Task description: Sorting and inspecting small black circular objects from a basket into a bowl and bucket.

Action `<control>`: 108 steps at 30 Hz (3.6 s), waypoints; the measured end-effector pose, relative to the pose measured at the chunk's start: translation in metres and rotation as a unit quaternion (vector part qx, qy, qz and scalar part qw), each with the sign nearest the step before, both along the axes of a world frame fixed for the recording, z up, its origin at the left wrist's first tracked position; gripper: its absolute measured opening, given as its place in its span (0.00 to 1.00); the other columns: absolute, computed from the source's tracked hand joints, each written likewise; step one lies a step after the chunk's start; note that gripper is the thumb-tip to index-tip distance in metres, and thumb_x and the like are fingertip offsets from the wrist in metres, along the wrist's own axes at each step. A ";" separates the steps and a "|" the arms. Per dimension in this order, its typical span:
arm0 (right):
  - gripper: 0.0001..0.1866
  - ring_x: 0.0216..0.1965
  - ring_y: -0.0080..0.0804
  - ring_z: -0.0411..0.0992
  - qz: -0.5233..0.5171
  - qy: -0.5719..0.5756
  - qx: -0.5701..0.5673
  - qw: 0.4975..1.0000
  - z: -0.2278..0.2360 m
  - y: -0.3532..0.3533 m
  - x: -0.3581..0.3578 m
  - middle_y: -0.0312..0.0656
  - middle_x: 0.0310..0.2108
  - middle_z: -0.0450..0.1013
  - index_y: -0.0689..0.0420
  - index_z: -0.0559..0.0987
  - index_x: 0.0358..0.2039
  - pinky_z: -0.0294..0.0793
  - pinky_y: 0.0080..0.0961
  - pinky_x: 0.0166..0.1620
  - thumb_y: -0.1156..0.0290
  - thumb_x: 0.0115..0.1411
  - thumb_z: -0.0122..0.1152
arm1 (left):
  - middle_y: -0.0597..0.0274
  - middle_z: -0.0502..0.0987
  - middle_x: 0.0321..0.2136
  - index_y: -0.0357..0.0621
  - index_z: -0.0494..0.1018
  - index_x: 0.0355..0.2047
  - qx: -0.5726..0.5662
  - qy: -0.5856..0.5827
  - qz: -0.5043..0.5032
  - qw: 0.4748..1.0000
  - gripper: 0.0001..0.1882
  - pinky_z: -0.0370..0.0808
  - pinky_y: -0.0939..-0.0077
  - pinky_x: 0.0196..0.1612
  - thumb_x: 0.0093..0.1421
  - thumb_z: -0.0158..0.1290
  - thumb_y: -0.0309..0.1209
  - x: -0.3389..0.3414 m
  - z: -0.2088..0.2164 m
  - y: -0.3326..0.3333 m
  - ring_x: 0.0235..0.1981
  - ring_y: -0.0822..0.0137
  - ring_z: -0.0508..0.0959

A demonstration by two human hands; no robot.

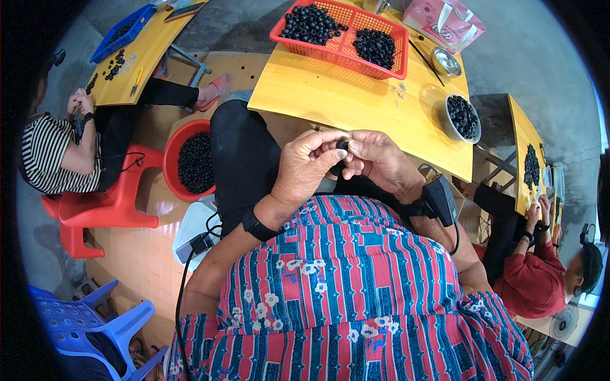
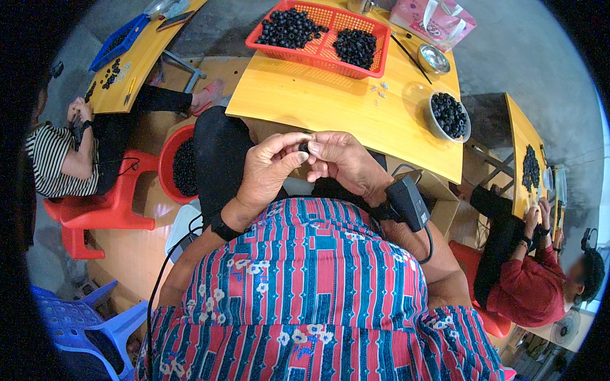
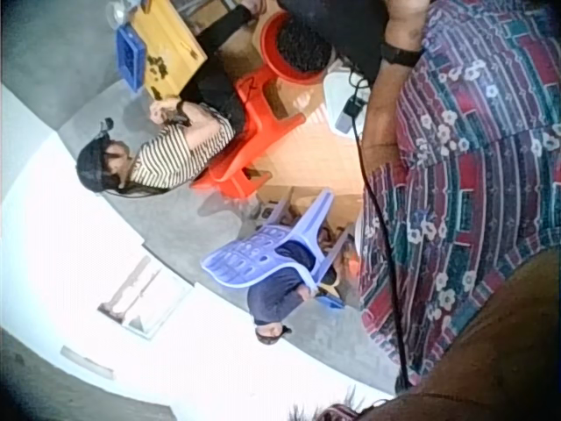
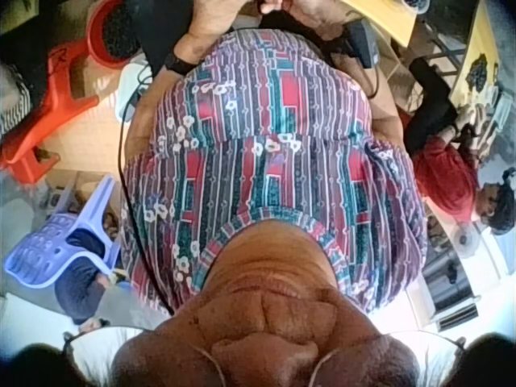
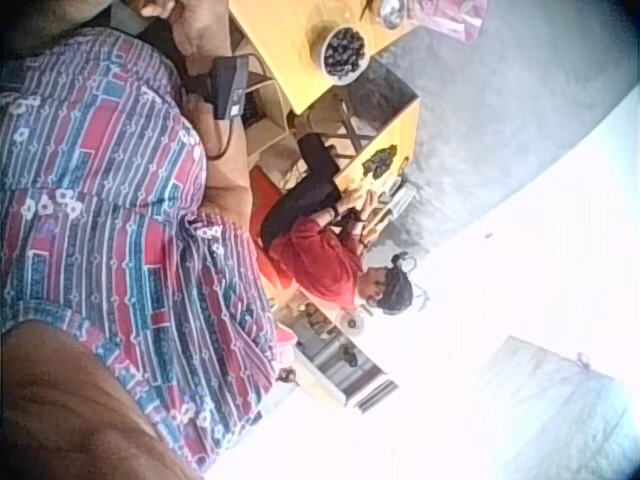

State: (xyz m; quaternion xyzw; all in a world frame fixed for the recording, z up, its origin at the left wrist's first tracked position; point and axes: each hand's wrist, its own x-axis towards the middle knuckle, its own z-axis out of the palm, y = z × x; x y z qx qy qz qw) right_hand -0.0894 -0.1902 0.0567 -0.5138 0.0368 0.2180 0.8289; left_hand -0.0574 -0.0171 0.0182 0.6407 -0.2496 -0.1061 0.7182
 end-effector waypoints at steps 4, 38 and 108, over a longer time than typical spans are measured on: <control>0.11 0.25 0.20 0.69 0.020 -0.060 -0.052 0.997 -0.006 0.000 0.001 0.36 0.28 0.72 0.63 0.74 0.37 0.72 0.18 0.32 0.67 0.62 0.50 | 0.65 0.71 0.29 0.33 0.66 0.51 -0.126 0.159 -0.068 0.977 0.21 0.72 0.88 0.30 0.58 0.54 0.27 -0.005 -0.001 -0.008 0.27 0.79 0.73; 0.07 0.26 0.19 0.68 -0.012 -0.228 -0.252 0.940 -0.011 0.008 -0.014 0.35 0.26 0.69 0.63 0.72 0.36 0.70 0.18 0.32 0.73 0.61 0.49 | 0.69 0.68 0.27 0.34 0.64 0.50 0.046 0.007 -0.055 0.997 0.17 0.62 0.89 0.22 0.64 0.43 0.31 -0.014 0.009 -0.006 0.21 0.83 0.62; 0.08 0.28 0.17 0.69 -0.054 -0.084 -0.163 0.982 -0.024 0.016 -0.021 0.34 0.28 0.71 0.64 0.73 0.37 0.71 0.15 0.31 0.74 0.61 0.49 | 0.59 0.73 0.26 0.32 0.66 0.44 0.030 0.118 -0.058 0.991 0.12 0.71 0.80 0.28 0.63 0.41 0.27 -0.021 -0.001 -0.008 0.26 0.73 0.74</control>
